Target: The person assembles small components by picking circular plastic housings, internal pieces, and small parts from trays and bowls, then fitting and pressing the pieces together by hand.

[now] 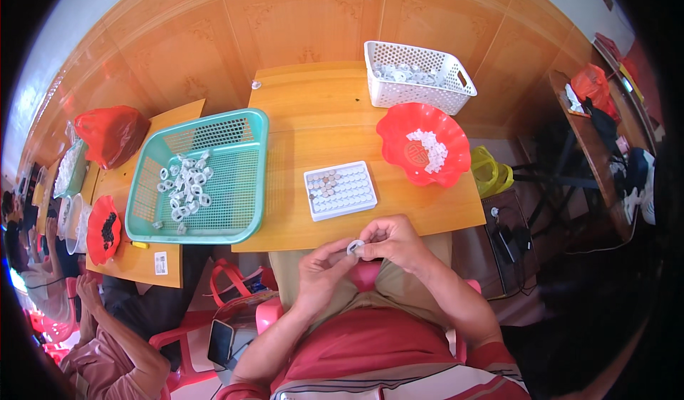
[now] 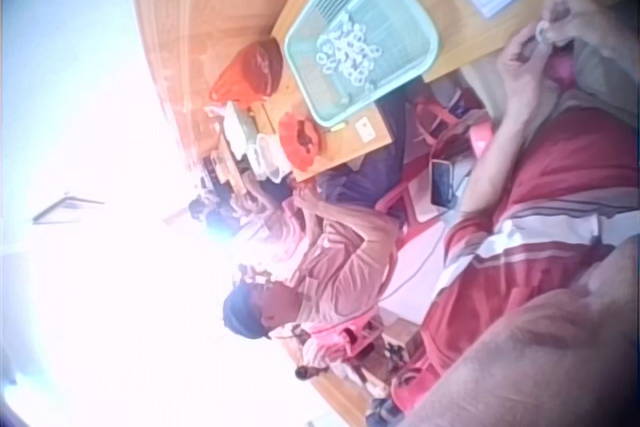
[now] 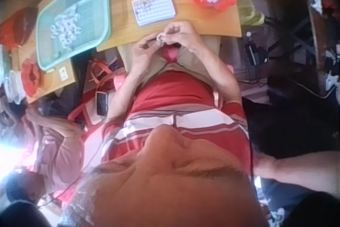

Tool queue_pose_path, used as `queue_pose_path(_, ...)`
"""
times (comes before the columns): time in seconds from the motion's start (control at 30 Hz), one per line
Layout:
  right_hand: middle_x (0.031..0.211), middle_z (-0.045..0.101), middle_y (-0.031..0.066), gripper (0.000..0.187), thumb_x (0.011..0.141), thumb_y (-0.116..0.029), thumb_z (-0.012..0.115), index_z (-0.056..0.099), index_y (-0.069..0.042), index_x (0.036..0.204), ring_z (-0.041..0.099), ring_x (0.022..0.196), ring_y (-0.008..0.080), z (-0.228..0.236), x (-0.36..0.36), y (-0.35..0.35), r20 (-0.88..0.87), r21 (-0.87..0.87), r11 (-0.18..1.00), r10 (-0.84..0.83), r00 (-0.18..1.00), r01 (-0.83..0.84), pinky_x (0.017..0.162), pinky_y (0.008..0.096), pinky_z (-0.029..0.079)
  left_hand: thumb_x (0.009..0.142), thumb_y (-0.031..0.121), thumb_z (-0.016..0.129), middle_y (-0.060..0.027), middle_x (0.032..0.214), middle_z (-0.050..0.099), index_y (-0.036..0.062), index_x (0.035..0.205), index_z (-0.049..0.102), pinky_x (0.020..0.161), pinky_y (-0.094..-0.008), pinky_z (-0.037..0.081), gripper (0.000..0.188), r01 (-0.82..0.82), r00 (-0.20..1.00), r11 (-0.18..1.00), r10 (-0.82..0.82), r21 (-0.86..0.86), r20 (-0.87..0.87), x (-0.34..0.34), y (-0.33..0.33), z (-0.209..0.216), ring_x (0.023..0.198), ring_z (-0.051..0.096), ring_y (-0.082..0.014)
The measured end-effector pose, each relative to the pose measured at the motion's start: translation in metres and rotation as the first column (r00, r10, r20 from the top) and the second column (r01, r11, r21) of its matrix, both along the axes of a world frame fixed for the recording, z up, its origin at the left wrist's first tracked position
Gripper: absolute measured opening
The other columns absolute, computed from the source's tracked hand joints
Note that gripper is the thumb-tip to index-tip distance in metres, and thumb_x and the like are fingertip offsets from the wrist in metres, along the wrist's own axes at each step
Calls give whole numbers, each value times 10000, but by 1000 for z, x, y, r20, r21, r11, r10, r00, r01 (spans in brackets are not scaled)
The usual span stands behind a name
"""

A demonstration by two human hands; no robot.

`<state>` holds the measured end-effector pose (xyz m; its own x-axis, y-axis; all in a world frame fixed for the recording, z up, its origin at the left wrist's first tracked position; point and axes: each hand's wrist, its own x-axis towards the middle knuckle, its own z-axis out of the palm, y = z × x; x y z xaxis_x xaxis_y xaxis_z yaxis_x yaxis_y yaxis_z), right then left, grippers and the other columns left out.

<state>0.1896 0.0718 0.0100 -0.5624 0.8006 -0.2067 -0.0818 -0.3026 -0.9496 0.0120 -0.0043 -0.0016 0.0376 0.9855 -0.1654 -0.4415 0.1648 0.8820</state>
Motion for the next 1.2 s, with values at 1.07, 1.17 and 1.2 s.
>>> queue_pose_path(1.07, 798, 663, 145, 106, 763, -17, 676, 660, -29, 868, 644, 730, 328, 5, -34, -29, 260, 874, 485, -451, 854, -10, 637, 406, 516, 862, -76, 630, -101, 1068, 656, -39, 1106, 661, 845, -262, 530, 249, -180, 983, 982, 181, -50, 9, 3, -3, -12, 935, 638, -143)
queue_pose_path(1.17, 769, 651, 158, 75, 764, -6, 658, 640, -22, 835, 641, 723, 342, 7, -36, -30, 320, 811, 585, -436, 841, -6, 632, 421, 512, 863, -66, 634, -94, 1103, 632, -22, 1087, 681, 866, -257, 515, 233, -205, 974, 979, 202, -11, -97, 5, -6, -17, 973, 627, -144)
queue_pose_path(1.2, 755, 644, 165, 58, 766, 0, 649, 629, -19, 817, 639, 718, 347, 7, -36, -31, 343, 771, 636, -423, 839, 6, 626, 429, 510, 863, -61, 637, -92, 1115, 621, -15, 1079, 689, 875, -254, 507, 228, -207, 970, 978, 205, -4, -129, 5, -7, -18, 989, 621, -145)
